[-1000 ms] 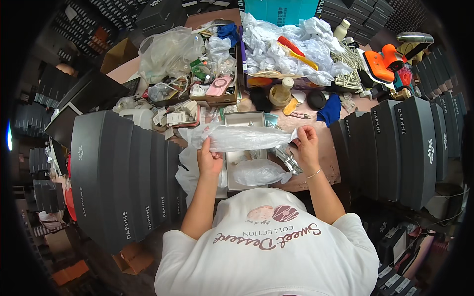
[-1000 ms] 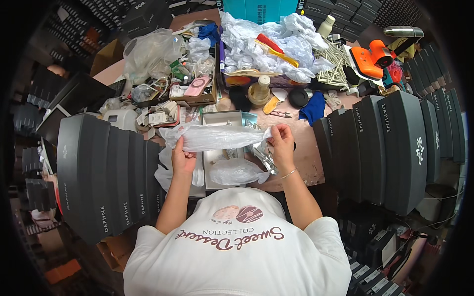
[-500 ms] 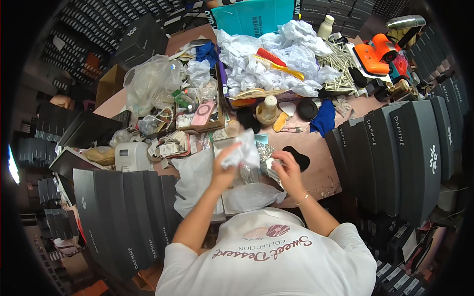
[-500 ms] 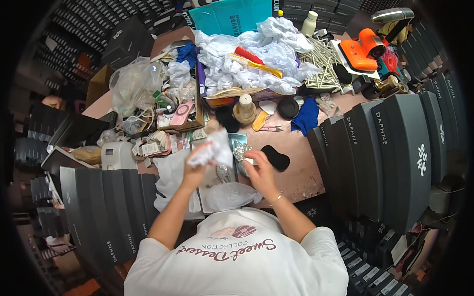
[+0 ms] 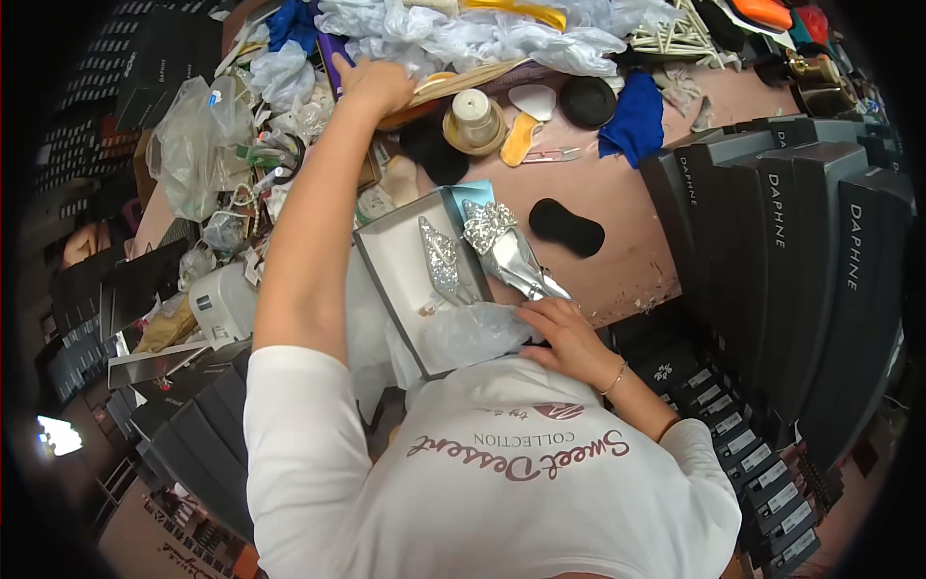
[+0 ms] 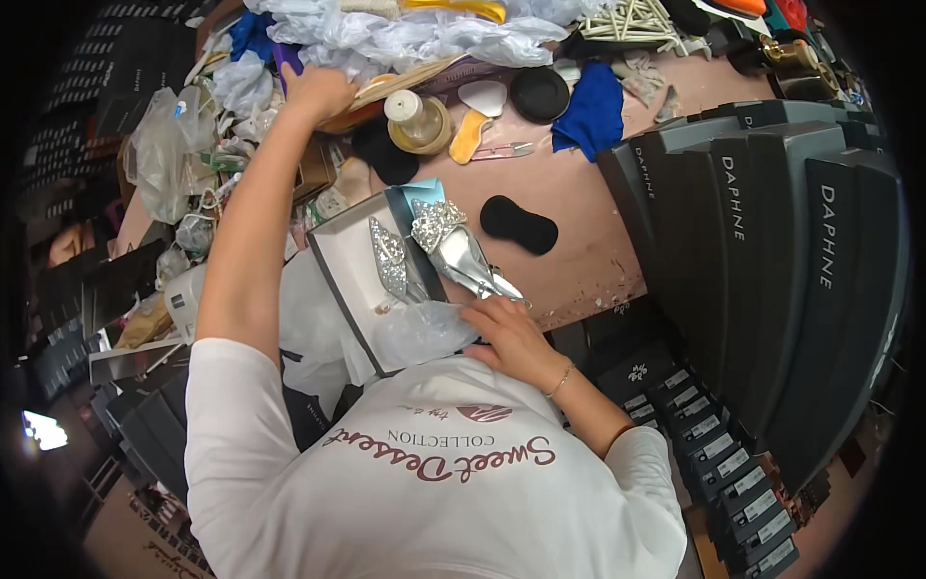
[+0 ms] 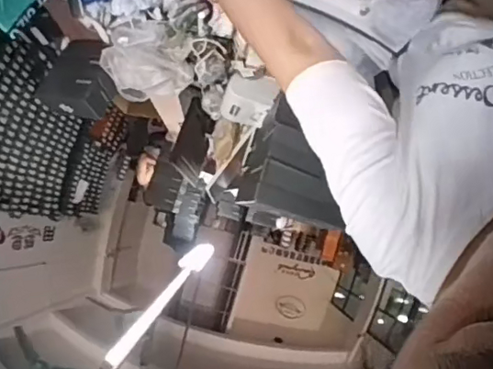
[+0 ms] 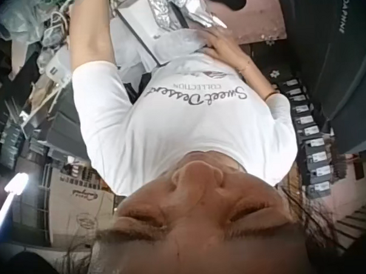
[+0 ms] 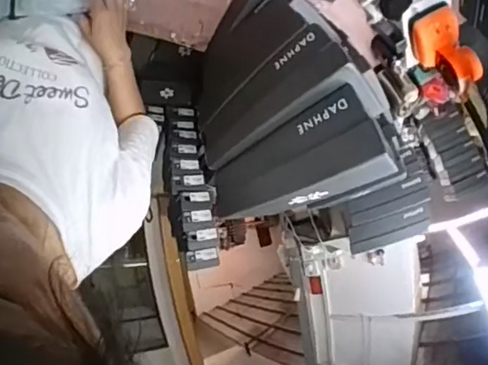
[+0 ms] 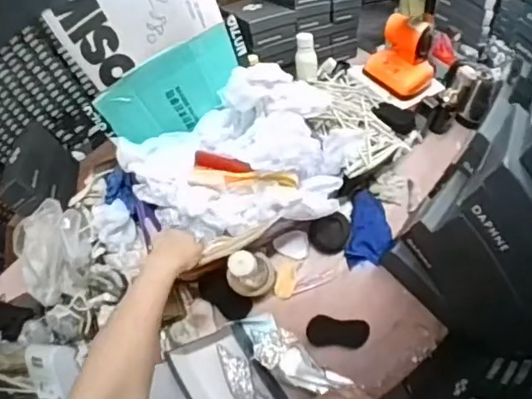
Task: The worker is seen inspecting high-heeled shoes, cleaning them with a brush and applicator, and then wrapping and packing them into branded shoe boxes.
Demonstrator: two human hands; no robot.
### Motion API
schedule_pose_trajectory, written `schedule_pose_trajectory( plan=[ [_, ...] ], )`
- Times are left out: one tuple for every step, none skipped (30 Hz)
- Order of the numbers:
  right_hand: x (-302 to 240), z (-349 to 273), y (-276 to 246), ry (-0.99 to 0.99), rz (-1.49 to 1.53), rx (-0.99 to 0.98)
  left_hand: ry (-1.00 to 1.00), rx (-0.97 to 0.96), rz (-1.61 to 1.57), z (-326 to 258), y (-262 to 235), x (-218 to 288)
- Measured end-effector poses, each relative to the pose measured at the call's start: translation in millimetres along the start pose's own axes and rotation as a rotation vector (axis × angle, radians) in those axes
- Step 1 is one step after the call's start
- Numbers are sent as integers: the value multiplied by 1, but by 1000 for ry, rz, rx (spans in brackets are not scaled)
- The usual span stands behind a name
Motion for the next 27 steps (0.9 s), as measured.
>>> schedule_pose_trajectory(
  plan=[
    [-3,3,11,-24,-77,-37,-34,22,-24,7,11,1],
    [-6,9,18,-38,-168,-37,-66,57,-44,9,8,2],
    [-8,15,25,-54,-259,-40,-51,4,-84,7,10,1],
    [-8,18,33,-74,-351,-46,-40,-51,-126,3,13,-2],
    [-5,25,42,-76,-417,-37,-30,-93,-165,-1,7,-7],
    [1,24,44,-30,-360,-65,-42,6,-218,-11,-4,-11],
    [5,21,44,13,-304,-95,-55,104,-269,-27,-10,-14],
    [3,20,41,65,-249,-129,-64,200,-322,-48,-16,-17],
    [-1,22,31,112,-108,-102,-62,406,-407,-77,-25,-22],
    [-7,23,17,150,53,-39,-46,622,-488,-108,-38,-23],
    [-4,22,15,198,150,-22,57,610,-684,-144,-45,-15],
    [-1,21,15,247,248,1,174,593,-877,-184,-51,-2],
    [-6,23,21,257,352,-84,336,476,-784,-225,-48,20],
    [-11,26,28,267,455,-176,486,355,-685,-261,-36,42],
    [-18,28,34,278,553,-271,532,285,-702,-284,-17,56],
    [-19,26,41,338,613,-354,577,212,-716,-299,7,68],
    [-19,27,49,392,671,-443,442,143,-913,-302,29,59],
    [-20,28,59,449,725,-532,303,76,-1110,-306,50,46],
    [-16,25,63,587,931,-455,222,86,-1185,-314,63,36],
    [-16,26,63,559,1052,-433,144,97,-1263,-323,75,28],
    [-17,25,60,535,1169,-425,52,110,-1346,-335,85,23],
    [-19,26,57,510,1288,-415,-21,109,-1392,-344,91,21],
    [-20,34,43,247,870,-248,-95,107,-1439,-353,97,21],
    [-38,39,33,86,582,-192,-165,98,-1482,-360,103,21],
    [-63,42,19,-77,297,-128,-159,127,-1447,-364,102,22],
    [-90,40,6,-231,15,-59,-126,166,-1435,-369,97,26],
    [-113,39,10,-243,-162,-91,-78,198,-1418,-372,87,31]
  ],
)
Point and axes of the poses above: each hand's wrist, its own z-axis towards the middle knuckle, its own y-axis out of the palm, x = y × z, the point moved 6 cm from there along z, towards the middle knuckle, and after that the axes turned 2 degrees about z, right-handed, at the moved point
